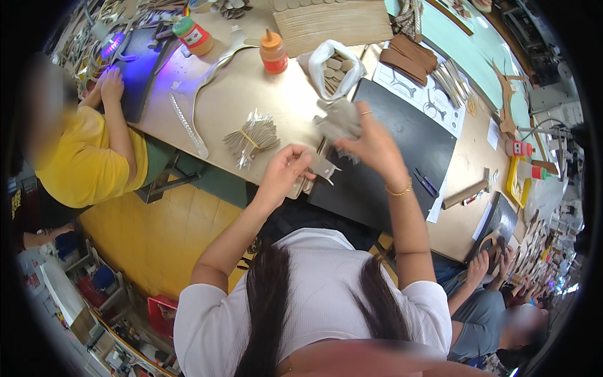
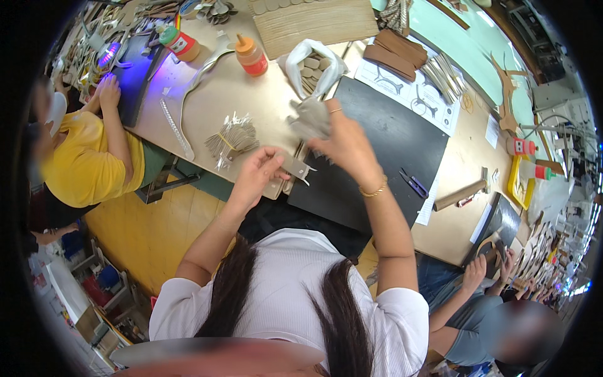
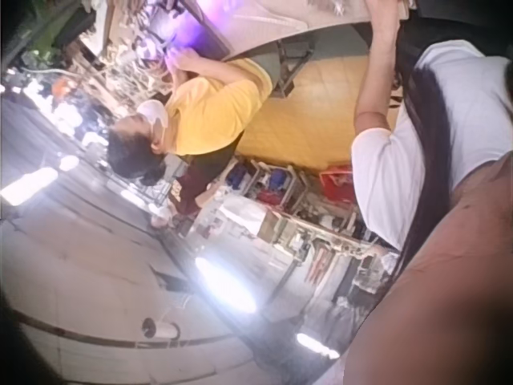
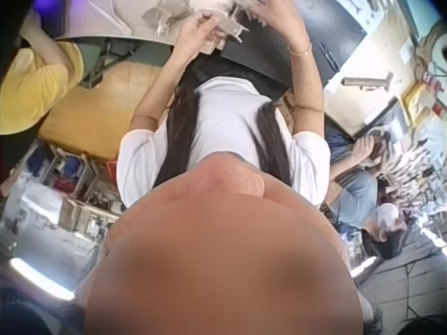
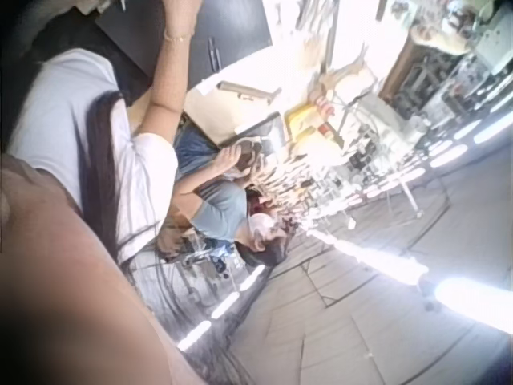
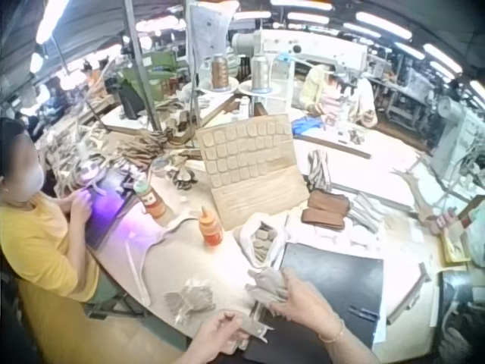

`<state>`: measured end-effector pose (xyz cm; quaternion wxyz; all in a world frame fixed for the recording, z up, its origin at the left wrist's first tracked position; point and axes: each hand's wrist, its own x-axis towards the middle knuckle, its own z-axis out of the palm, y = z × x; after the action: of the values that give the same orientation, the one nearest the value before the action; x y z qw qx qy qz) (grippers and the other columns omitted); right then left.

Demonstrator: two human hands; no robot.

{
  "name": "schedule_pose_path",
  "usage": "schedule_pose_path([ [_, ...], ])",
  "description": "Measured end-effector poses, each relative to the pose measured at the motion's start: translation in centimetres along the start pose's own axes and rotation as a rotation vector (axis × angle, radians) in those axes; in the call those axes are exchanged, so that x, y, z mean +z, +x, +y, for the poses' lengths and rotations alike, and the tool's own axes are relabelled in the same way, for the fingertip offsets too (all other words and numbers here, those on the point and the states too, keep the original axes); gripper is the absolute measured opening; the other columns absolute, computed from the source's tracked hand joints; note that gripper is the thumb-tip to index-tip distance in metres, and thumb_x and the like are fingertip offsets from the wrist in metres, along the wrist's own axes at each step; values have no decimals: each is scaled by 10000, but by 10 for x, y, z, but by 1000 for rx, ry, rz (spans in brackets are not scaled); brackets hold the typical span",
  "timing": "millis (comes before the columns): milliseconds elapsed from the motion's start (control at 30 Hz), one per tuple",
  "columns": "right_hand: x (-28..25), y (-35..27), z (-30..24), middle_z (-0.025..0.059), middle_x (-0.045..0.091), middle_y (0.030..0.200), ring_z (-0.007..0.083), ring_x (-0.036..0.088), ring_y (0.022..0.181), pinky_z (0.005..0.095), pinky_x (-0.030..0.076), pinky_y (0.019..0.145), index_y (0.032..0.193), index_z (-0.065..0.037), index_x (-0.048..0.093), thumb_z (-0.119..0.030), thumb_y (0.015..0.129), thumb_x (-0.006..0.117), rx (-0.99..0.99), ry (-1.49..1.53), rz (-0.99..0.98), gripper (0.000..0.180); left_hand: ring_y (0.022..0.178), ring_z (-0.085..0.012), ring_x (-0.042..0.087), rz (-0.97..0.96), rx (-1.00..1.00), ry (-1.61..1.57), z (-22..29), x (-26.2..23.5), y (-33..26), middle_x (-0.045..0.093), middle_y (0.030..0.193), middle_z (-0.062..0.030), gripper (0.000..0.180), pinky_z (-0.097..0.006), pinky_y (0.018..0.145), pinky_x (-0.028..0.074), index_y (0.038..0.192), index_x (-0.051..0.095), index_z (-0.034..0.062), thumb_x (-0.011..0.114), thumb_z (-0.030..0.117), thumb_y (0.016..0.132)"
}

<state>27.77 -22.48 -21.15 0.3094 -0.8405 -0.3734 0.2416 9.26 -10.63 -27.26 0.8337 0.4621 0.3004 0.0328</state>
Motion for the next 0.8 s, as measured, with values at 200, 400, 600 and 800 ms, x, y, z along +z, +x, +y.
schedule_pose_path([
  [200,-29,-30,45,81,589,982,294,558,876,382,480,757,1150,-148,564,-20,744,641,-176,-685,430,434,848,-176,624,126,288,397,33,24,78,606,1022,-97,309,-319,730,523,1243,554,12,572,104,948],
  [400,19,-82,65,120,485,1345,318,488,1146,429,426,911,1280,-210,549,-115,765,688,-269,-654,414,542,1031,-354,527,504,751,1377,30,34,90,531,1139,-185,366,-449,930,421,1232,575,1,600,91,879],
  [600,2,-95,44,99,381,1474,332,352,1305,486,283,992,1262,-208,583,-369,712,791,-160,-521,268,610,1076,-332,512,-26,491,999,9,59,65,488,1171,-176,543,-394,942,430,1283,554,15,740,226,819],
  [800,-39,5,37,121,559,1219,343,517,1107,435,434,902,1051,-80,659,-195,813,719,-457,-247,479,271,1088,-336,503,21,573,1056,2,69,65,483,1154,-173,623,-389,967,424,1273,566,18,803,270,754],
])
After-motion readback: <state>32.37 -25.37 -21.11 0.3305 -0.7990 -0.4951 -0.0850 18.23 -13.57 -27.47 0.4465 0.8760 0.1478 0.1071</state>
